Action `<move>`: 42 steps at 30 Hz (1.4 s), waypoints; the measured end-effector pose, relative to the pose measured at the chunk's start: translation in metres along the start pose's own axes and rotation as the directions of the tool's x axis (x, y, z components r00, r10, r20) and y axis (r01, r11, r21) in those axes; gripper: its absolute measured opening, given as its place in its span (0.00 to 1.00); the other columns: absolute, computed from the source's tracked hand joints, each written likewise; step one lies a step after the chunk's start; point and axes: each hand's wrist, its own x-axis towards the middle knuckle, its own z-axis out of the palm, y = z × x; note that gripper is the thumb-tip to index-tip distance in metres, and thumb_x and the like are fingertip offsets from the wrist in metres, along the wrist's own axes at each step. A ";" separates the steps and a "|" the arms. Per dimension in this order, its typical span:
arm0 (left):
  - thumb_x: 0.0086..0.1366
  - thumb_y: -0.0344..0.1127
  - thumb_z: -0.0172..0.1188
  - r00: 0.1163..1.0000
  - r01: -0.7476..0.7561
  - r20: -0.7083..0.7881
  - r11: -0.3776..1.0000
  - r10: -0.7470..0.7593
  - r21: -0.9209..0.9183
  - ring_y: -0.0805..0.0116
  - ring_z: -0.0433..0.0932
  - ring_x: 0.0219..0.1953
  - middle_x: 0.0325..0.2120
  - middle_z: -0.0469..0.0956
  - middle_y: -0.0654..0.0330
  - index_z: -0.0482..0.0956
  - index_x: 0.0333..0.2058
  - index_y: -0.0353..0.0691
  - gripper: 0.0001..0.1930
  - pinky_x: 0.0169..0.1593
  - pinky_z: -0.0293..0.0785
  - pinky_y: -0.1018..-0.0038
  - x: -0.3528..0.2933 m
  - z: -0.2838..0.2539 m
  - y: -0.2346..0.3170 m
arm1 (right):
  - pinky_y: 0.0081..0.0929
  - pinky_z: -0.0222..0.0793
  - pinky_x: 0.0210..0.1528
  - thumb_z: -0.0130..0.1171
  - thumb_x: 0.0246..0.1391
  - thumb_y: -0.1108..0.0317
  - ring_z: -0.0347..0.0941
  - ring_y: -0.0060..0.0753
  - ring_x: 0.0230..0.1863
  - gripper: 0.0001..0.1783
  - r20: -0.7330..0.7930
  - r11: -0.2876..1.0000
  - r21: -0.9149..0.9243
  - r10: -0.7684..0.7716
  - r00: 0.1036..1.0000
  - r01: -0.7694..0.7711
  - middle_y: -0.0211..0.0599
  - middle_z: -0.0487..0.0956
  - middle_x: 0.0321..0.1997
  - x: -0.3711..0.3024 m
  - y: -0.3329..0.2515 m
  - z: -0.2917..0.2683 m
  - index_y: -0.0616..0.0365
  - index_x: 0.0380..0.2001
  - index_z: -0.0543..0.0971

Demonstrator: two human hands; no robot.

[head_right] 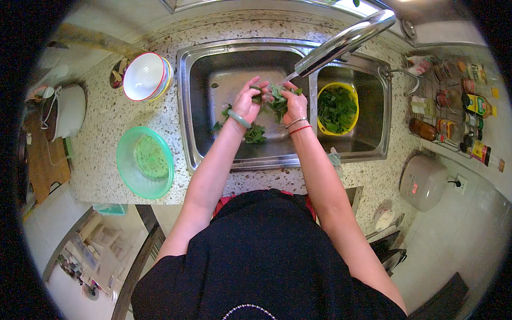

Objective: The person washes leafy green vegetables under running tap water in a double-basin stainless steel sink. They handle the greens by hand, rinsing them and placing the cleaned leaves into a yellow colander in the adjacent basin. The process continues until the colander is filled with washed greens.

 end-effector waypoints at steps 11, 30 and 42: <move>0.67 0.37 0.38 0.978 -0.179 0.163 0.928 0.132 0.326 0.65 0.69 0.47 0.52 0.63 0.51 0.52 0.57 0.38 0.22 0.50 0.65 0.72 0.027 0.010 -0.021 | 0.18 0.64 0.29 0.62 0.41 0.62 0.69 0.20 0.26 0.14 0.006 0.947 -0.313 0.083 0.997 -0.077 0.29 0.75 0.27 -0.016 -0.011 0.017 0.60 0.29 0.75; 0.60 0.37 0.52 0.970 -0.237 0.230 0.538 0.083 0.809 0.74 0.74 0.38 0.36 0.76 0.58 0.73 0.41 0.37 0.13 0.38 0.70 0.80 0.006 -0.038 -0.018 | 0.27 0.68 0.18 0.60 0.43 0.72 0.72 0.27 0.22 0.10 -0.187 0.995 -0.087 0.025 0.982 -0.042 0.31 0.75 0.27 -0.004 -0.013 0.012 0.54 0.32 0.72; 0.64 0.28 0.40 0.991 0.100 0.101 0.986 -0.086 -0.134 0.59 0.66 0.52 0.49 0.65 0.49 0.60 0.50 0.35 0.15 0.54 0.66 0.65 0.013 -0.016 -0.006 | 0.22 0.67 0.37 0.61 0.42 0.75 0.71 0.26 0.36 0.18 -0.178 0.984 -0.171 -0.082 0.981 0.051 0.36 0.76 0.35 -0.003 0.000 -0.008 0.65 0.39 0.73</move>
